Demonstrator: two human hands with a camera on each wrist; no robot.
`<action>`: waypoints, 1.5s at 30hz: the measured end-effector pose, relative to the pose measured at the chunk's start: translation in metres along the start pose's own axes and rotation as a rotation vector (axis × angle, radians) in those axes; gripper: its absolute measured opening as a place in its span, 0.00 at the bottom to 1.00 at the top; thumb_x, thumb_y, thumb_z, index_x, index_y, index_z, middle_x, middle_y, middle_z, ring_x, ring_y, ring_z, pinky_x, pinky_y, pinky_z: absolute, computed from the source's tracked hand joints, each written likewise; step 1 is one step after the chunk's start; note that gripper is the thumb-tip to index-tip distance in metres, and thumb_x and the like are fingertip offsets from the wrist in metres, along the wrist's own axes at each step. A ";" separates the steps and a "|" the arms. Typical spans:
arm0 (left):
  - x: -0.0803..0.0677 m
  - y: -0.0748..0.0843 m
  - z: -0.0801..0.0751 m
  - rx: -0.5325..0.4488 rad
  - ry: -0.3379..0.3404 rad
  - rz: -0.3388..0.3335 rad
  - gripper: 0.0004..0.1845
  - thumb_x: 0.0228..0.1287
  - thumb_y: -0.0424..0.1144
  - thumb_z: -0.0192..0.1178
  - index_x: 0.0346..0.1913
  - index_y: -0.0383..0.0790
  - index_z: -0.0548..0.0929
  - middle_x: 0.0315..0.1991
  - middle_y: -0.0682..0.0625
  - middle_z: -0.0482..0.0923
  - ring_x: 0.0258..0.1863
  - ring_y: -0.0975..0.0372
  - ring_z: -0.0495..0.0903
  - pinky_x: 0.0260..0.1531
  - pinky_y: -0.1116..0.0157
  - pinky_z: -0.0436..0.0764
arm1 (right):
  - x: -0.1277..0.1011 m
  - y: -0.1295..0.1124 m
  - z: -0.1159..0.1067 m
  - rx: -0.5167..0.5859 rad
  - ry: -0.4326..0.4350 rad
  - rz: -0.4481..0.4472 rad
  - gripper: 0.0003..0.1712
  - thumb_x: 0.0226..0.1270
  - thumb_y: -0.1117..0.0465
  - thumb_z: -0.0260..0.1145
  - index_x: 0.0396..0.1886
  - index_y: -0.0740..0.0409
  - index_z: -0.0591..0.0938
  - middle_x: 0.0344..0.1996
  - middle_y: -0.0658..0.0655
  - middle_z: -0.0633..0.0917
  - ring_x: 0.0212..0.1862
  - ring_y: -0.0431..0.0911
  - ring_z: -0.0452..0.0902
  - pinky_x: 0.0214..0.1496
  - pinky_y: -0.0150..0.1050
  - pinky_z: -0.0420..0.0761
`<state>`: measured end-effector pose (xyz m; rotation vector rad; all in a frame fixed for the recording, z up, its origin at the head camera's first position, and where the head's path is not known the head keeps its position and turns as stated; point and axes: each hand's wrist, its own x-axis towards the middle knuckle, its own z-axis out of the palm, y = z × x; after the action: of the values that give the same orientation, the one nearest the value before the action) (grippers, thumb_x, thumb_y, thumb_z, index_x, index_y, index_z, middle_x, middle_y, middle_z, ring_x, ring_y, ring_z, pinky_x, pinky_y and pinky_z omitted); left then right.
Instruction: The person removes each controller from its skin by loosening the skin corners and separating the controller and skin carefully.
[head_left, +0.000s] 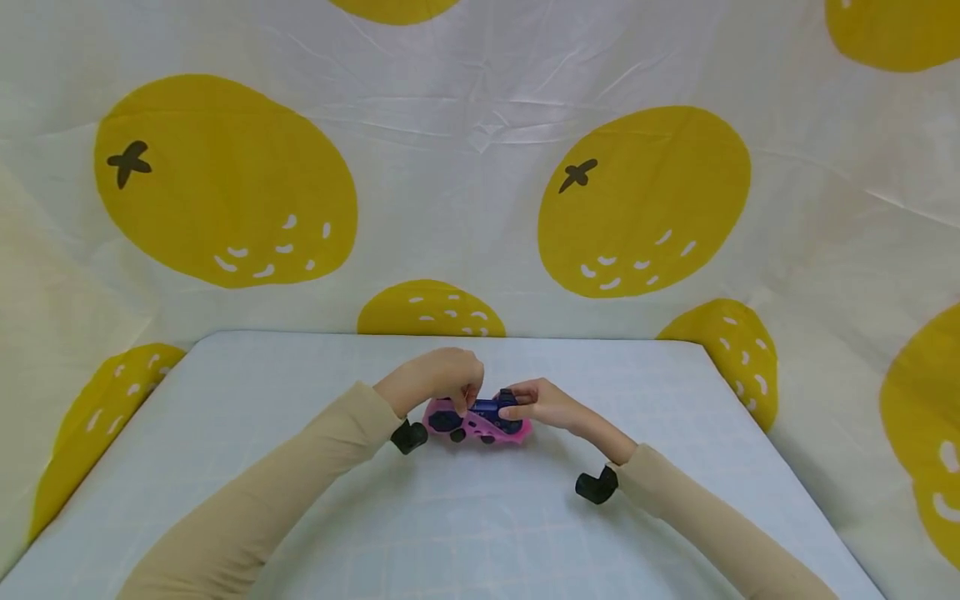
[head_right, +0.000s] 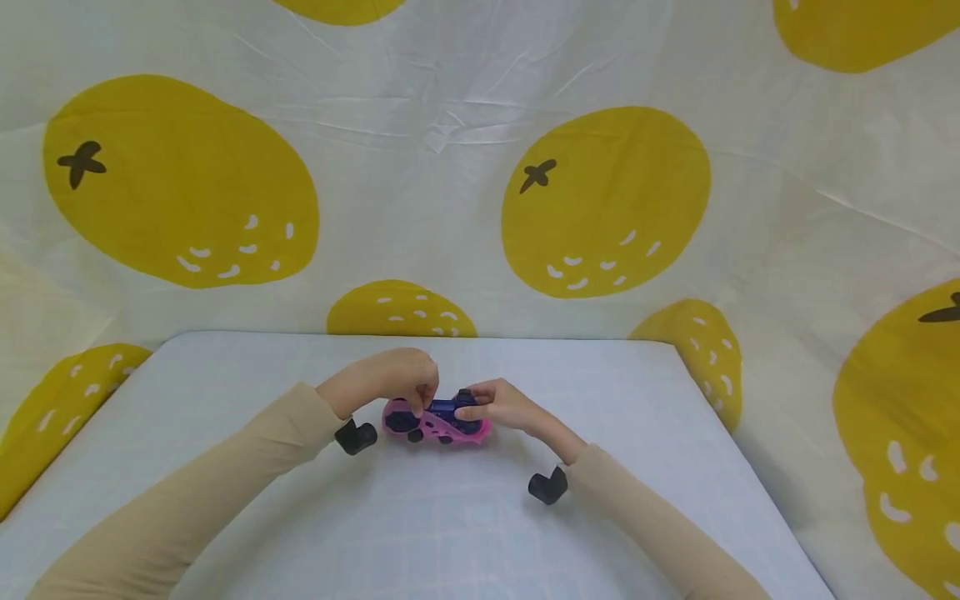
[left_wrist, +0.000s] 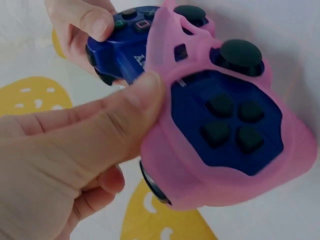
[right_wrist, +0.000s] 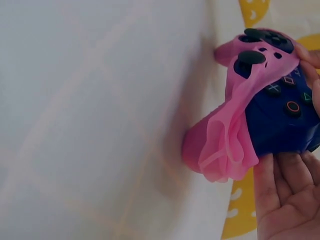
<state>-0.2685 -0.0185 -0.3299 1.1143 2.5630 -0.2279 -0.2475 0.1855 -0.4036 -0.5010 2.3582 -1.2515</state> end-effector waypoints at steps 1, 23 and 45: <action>0.001 0.002 -0.002 0.015 -0.002 -0.012 0.05 0.51 0.43 0.72 0.26 0.49 0.86 0.25 0.58 0.81 0.28 0.65 0.74 0.41 0.68 0.80 | -0.001 0.000 0.000 0.001 0.000 0.000 0.27 0.65 0.53 0.65 0.59 0.64 0.77 0.46 0.59 0.87 0.44 0.41 0.83 0.57 0.44 0.78; 0.006 -0.034 0.008 -0.419 -0.101 0.343 0.05 0.61 0.37 0.66 0.29 0.45 0.87 0.27 0.58 0.80 0.27 0.69 0.72 0.35 0.73 0.78 | -0.001 -0.003 0.001 -0.032 -0.010 -0.017 0.27 0.64 0.55 0.65 0.58 0.67 0.77 0.43 0.60 0.87 0.40 0.39 0.81 0.49 0.37 0.79; 0.009 -0.019 0.004 -0.353 -0.154 0.281 0.05 0.62 0.39 0.65 0.29 0.46 0.84 0.25 0.57 0.78 0.25 0.68 0.73 0.33 0.73 0.78 | -0.006 -0.006 0.003 -0.063 -0.027 -0.063 0.22 0.64 0.57 0.66 0.54 0.65 0.80 0.39 0.58 0.88 0.36 0.37 0.79 0.44 0.31 0.77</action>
<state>-0.2875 -0.0264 -0.3365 1.2423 2.1698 0.1932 -0.2406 0.1833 -0.3990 -0.6132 2.3820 -1.1930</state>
